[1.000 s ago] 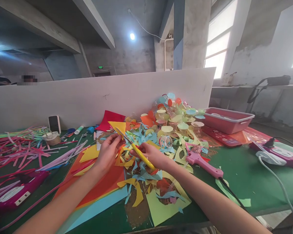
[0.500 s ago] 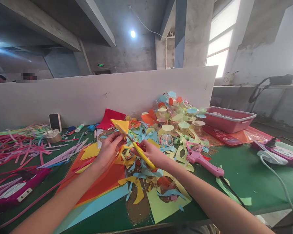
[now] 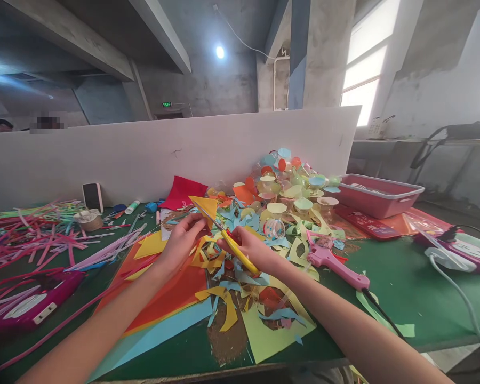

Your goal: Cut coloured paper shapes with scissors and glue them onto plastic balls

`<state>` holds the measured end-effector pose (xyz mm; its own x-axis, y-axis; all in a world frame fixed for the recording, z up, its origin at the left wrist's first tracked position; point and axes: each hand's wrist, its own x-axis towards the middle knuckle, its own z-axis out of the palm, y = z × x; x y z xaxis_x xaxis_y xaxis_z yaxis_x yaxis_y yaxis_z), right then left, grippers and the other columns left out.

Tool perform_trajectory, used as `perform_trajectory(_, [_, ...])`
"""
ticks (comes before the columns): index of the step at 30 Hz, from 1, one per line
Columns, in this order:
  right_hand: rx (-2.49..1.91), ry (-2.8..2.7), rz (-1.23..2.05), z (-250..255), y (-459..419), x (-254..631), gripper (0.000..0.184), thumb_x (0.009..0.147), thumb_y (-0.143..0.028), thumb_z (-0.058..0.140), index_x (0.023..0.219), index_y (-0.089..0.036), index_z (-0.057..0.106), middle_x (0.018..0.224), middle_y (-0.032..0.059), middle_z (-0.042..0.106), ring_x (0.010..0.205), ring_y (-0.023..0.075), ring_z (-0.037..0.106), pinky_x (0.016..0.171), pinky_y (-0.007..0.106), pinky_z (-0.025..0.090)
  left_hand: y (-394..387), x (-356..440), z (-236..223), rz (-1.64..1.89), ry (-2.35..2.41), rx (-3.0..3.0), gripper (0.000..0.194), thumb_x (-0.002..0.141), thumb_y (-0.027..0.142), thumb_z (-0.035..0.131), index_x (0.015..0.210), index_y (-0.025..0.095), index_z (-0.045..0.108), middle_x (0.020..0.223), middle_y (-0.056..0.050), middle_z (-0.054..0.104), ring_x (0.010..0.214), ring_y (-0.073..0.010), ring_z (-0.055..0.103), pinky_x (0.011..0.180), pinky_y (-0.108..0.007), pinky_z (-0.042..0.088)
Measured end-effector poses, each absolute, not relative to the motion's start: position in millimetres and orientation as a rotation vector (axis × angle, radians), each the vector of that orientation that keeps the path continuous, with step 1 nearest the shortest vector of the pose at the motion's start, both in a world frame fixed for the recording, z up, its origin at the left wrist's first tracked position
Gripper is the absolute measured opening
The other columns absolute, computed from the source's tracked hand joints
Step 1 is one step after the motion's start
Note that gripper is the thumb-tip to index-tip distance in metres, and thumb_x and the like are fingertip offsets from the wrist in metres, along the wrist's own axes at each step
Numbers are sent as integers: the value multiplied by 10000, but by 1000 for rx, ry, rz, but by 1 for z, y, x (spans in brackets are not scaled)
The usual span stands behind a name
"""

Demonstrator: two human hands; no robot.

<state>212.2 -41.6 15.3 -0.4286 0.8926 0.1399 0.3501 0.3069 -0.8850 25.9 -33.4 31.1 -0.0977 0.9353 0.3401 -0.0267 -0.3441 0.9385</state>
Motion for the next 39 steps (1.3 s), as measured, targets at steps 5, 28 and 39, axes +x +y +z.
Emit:
perform_trajectory(5, [-1105,-1962,1071,20,-46,213,463,773,-631,609,802,-211,415,700,-59,425,609,99,351,531,232,296,-31,17,34,1510,1080,1458,279,724,435,708,825,182,650,814,-10,647,734,-142,597,744,-277,492])
perform_trajectory(28, [-1133,-1973,1054,20,-48,212,475,776,-640,596,767,-217,378,689,-60,398,594,97,360,523,242,302,-35,19,28,1346,1069,1484,241,729,393,702,800,164,676,756,-2,634,689,-127,575,723,-272,474])
perform_trajectory(39, [-1201,-1981,945,22,-49,213,469,762,-629,602,695,-211,399,629,-62,397,569,97,337,516,241,279,-39,19,31,1203,1113,1711,242,776,421,647,809,182,666,688,4,624,691,-155,579,676,-271,453])
